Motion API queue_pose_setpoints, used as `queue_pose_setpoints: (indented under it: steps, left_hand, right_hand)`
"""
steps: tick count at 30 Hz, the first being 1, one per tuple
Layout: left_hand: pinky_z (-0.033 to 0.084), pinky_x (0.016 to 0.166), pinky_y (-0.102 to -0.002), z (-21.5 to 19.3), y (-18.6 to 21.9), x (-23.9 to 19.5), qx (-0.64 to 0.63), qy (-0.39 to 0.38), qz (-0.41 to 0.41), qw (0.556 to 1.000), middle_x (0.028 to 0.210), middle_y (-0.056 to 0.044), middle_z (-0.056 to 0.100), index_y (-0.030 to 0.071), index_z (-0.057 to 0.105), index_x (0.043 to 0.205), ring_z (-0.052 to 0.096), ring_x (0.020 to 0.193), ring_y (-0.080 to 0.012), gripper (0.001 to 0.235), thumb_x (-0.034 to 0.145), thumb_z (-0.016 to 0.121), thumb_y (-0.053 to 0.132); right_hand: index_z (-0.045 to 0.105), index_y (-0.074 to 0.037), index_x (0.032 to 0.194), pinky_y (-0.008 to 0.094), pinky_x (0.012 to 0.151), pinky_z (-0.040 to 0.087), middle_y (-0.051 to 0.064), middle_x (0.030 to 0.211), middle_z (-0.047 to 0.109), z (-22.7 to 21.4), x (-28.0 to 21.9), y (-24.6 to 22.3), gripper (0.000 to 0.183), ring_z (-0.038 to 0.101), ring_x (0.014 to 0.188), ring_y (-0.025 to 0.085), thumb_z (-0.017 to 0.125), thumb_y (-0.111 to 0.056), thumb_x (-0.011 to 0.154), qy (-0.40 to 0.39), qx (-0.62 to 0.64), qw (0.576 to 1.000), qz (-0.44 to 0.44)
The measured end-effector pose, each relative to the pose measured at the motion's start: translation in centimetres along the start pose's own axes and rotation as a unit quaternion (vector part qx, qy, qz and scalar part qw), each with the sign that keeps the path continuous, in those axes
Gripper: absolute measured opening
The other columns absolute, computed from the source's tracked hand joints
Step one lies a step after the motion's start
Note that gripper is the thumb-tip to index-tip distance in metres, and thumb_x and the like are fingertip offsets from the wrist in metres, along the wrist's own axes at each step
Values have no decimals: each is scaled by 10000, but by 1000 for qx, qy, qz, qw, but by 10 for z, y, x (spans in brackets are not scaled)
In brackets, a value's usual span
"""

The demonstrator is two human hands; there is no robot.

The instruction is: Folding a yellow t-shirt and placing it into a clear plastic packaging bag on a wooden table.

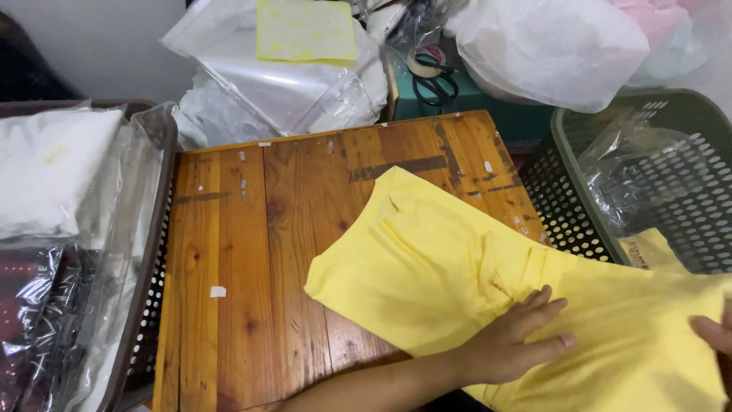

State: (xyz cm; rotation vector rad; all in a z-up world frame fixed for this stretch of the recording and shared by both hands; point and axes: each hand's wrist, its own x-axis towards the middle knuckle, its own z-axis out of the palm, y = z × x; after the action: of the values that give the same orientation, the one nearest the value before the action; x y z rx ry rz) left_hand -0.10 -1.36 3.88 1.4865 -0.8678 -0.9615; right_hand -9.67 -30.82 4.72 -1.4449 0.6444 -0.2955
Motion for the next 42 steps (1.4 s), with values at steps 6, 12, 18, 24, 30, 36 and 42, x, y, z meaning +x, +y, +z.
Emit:
queue_pose_setpoints:
  steps: [6,12,18,24,30,36,42]
  left_hand:
    - [241,988,-284,-64,-31,9,-462,122,47,877,1344,-30,379,117,346,1303,329,1265,-145,507,898,214,393]
    - [423,868,-424,-178,-122,-9,-737,-8,72,672,1095,-232,538,-4,428,1231,545,961,-355,560,852,479,405]
    - [512,545,-311,-183,-86,-37,-492,159,-180,837,816,-151,634,-5,522,1061,618,628,-245,397,693,566,138]
    - [503,692,-426,-196,-77,-48,-547,138,-73,823,1099,-219,534,117,360,1282,579,855,-347,586,714,489,50]
    - [514,748,-317,-202,-53,-55,-347,338,-109,868,1254,-136,472,59,231,1333,562,975,-251,621,769,480,-13]
    - [232,1004,-445,-168,-38,-29,514,353,39,781,1309,-163,380,61,410,1243,331,1222,-314,478,863,377,349]
    - [109,1029,-512,-164,-67,-14,513,290,-15,808,1378,-57,300,262,421,1266,185,1298,-284,517,798,456,477]
  right_hand:
    - [511,94,1020,400,583,463,257,916,624,221,-57,-41,261,583,661,348,466,25,772,-129,13,992,-2]
    - [532,-36,991,284,624,547,115,896,669,310,-47,-11,223,650,751,188,546,-49,769,-252,-184,950,-18]
    - [605,-107,936,365,860,419,37,1026,604,278,-42,39,248,526,1023,213,571,-280,762,-110,-379,852,-343]
    - [546,-107,1101,495,991,293,65,1224,511,258,-32,54,406,383,1241,287,488,-359,788,18,-467,804,-366]
    - [295,-170,1319,459,1027,58,77,1440,120,251,-23,65,614,42,1330,279,317,-511,809,-73,-576,779,-238]
    - [259,-125,1330,455,1033,6,133,1432,87,266,-4,33,592,-19,1328,296,238,-469,849,-53,-524,821,-223]
    - [330,-201,1323,562,1009,-27,153,1418,183,281,15,22,510,69,1325,338,305,-427,866,-84,-578,804,-110]
